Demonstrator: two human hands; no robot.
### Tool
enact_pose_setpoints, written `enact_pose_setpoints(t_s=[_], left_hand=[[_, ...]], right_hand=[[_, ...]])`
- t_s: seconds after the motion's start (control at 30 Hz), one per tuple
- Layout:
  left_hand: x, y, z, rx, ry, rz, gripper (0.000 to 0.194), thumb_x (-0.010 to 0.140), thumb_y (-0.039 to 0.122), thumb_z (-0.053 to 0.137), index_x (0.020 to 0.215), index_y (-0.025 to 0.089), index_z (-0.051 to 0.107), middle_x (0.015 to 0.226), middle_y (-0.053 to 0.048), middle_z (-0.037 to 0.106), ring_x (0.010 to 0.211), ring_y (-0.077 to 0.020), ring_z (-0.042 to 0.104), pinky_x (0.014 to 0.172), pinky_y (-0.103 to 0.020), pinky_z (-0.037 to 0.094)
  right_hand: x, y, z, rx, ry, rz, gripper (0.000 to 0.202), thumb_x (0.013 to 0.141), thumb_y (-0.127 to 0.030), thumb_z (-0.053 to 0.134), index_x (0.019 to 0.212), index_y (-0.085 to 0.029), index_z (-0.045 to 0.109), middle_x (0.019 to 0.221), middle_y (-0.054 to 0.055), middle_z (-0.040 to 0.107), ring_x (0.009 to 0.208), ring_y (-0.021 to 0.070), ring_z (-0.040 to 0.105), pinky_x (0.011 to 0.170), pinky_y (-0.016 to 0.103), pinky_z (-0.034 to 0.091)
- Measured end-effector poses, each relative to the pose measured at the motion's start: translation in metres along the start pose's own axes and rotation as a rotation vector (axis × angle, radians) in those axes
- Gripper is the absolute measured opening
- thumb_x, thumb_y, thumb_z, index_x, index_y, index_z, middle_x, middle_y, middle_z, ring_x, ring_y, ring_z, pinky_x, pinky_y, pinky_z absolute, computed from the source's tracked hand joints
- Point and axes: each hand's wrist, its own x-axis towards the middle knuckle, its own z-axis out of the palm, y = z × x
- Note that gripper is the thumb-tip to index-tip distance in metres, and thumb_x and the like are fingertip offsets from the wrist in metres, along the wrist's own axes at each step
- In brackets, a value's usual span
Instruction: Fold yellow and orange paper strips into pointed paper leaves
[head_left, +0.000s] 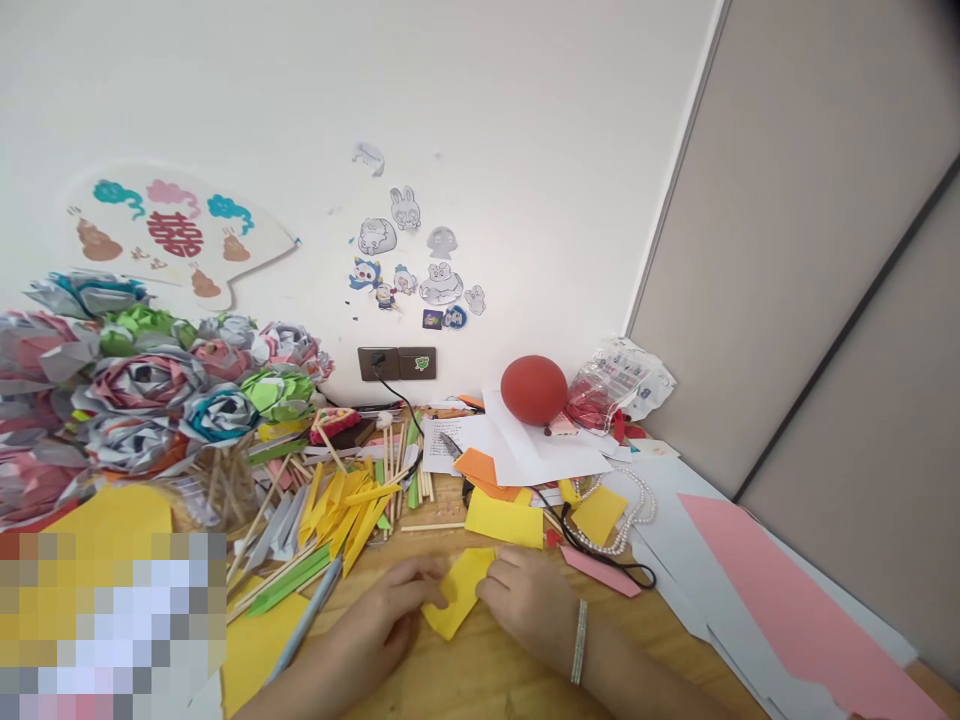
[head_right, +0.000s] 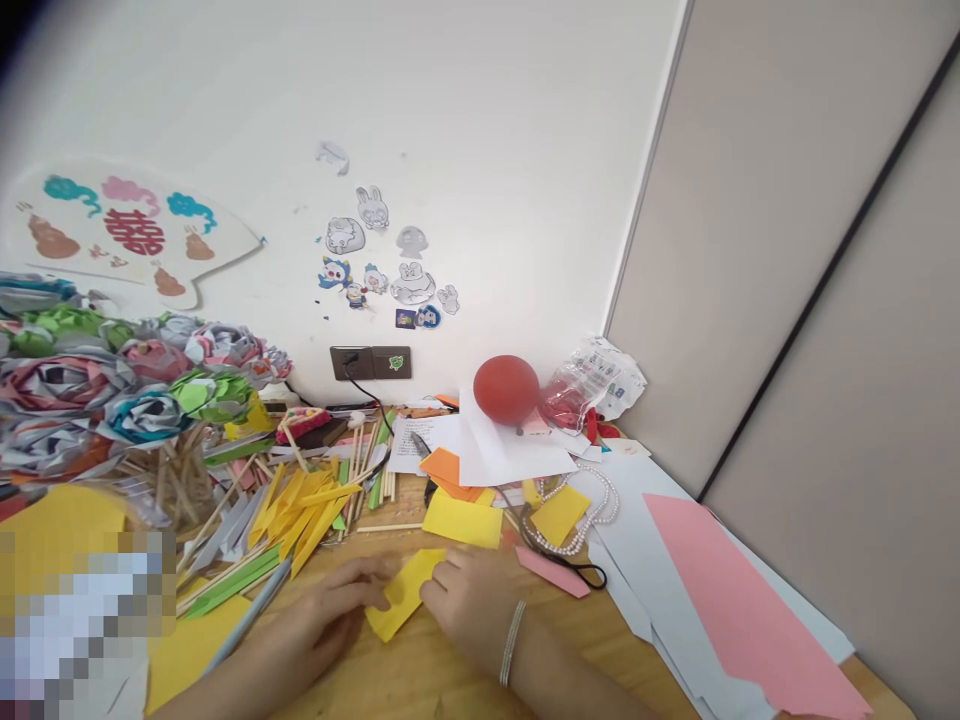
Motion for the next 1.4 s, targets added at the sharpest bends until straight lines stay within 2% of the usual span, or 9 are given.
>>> enact_pose_setpoints(t_s=[0.17,0.3,0.47,0.57,0.67,0.9,1.13,1.27,1.4], left_hand=[[0.001,0.003,0.009,-0.085,-0.049,-0.021,0.038,0.068,-0.002,0.037,0.085,0.022,0.062,0.107,-0.003,0.062,0.100,-0.0144,0.060,0.086,-0.025,0.048],[-0.001,0.005,0.010,-0.105,-0.086,0.000,0.030,0.075,0.002,0.042,0.083,0.022,0.062,0.099,-0.002,0.063,0.091,-0.0139,0.061,0.080,-0.023,0.048],[-0.004,0.010,0.004,-0.026,-0.155,0.048,0.023,0.086,0.013,0.044,0.083,0.023,0.064,0.092,-0.002,0.063,0.084,-0.0149,0.060,0.075,-0.023,0.047],[-0.005,0.011,0.002,0.024,-0.156,0.111,0.022,0.090,0.020,0.045,0.081,0.024,0.065,0.088,-0.001,0.063,0.083,-0.0164,0.058,0.072,-0.024,0.046],[-0.004,0.010,0.001,0.021,-0.149,0.140,0.024,0.092,0.024,0.043,0.082,0.025,0.065,0.087,-0.001,0.063,0.082,-0.0168,0.056,0.072,-0.026,0.045],[-0.003,0.013,0.002,-0.072,-0.203,0.142,0.017,0.091,0.027,0.050,0.084,0.026,0.065,0.085,0.001,0.065,0.084,-0.0170,0.057,0.079,-0.029,0.043],[-0.003,0.012,0.000,-0.087,-0.231,0.122,0.014,0.087,0.031,0.056,0.080,0.026,0.066,0.081,0.000,0.063,0.082,-0.0180,0.057,0.072,-0.028,0.043],[-0.004,0.009,-0.005,-0.139,-0.266,0.103,0.012,0.086,0.026,0.056,0.083,0.027,0.068,0.087,-0.001,0.063,0.087,-0.0175,0.057,0.074,-0.027,0.044],[-0.005,0.010,-0.006,-0.165,-0.253,0.094,0.018,0.087,0.023,0.051,0.082,0.027,0.069,0.086,-0.002,0.062,0.085,-0.0172,0.057,0.072,-0.027,0.045]], right_hand=[[0.002,0.001,-0.007,0.107,-0.031,0.012,0.012,0.091,-0.019,0.046,0.086,-0.018,0.058,0.075,0.003,0.056,0.077,0.0184,0.049,0.064,0.030,0.038],[0.003,0.001,-0.013,0.146,-0.063,-0.037,0.008,0.088,-0.024,0.052,0.089,-0.019,0.058,0.077,0.001,0.058,0.075,0.0181,0.047,0.063,0.031,0.036],[0.002,0.003,-0.018,0.189,-0.076,-0.075,0.013,0.088,-0.032,0.053,0.091,-0.021,0.059,0.076,0.001,0.059,0.073,0.0175,0.047,0.062,0.030,0.035],[0.000,0.005,-0.019,0.230,-0.141,-0.127,0.021,0.093,-0.030,0.044,0.086,-0.019,0.061,0.074,0.001,0.060,0.071,0.0158,0.050,0.062,0.029,0.036],[0.000,0.005,-0.021,0.304,-0.199,-0.158,0.019,0.093,-0.029,0.046,0.088,-0.019,0.062,0.079,0.001,0.063,0.075,0.0140,0.053,0.067,0.027,0.039],[0.003,0.004,-0.020,0.524,-0.253,-0.122,0.013,0.086,-0.031,0.060,0.088,-0.020,0.067,0.084,0.001,0.066,0.080,0.0127,0.057,0.075,0.025,0.041],[0.002,0.002,-0.014,0.650,-0.280,-0.004,0.017,0.077,-0.032,0.070,0.091,-0.023,0.071,0.083,0.000,0.061,0.077,0.0122,0.055,0.073,0.022,0.042],[0.001,0.002,-0.011,0.676,-0.292,-0.017,0.011,0.076,-0.030,0.072,0.084,-0.022,0.073,0.079,-0.001,0.059,0.075,0.0112,0.055,0.075,0.022,0.041],[0.001,0.003,-0.008,0.715,-0.313,-0.043,0.013,0.080,-0.032,0.067,0.082,-0.021,0.071,0.082,0.001,0.063,0.078,0.0116,0.057,0.076,0.023,0.041]])
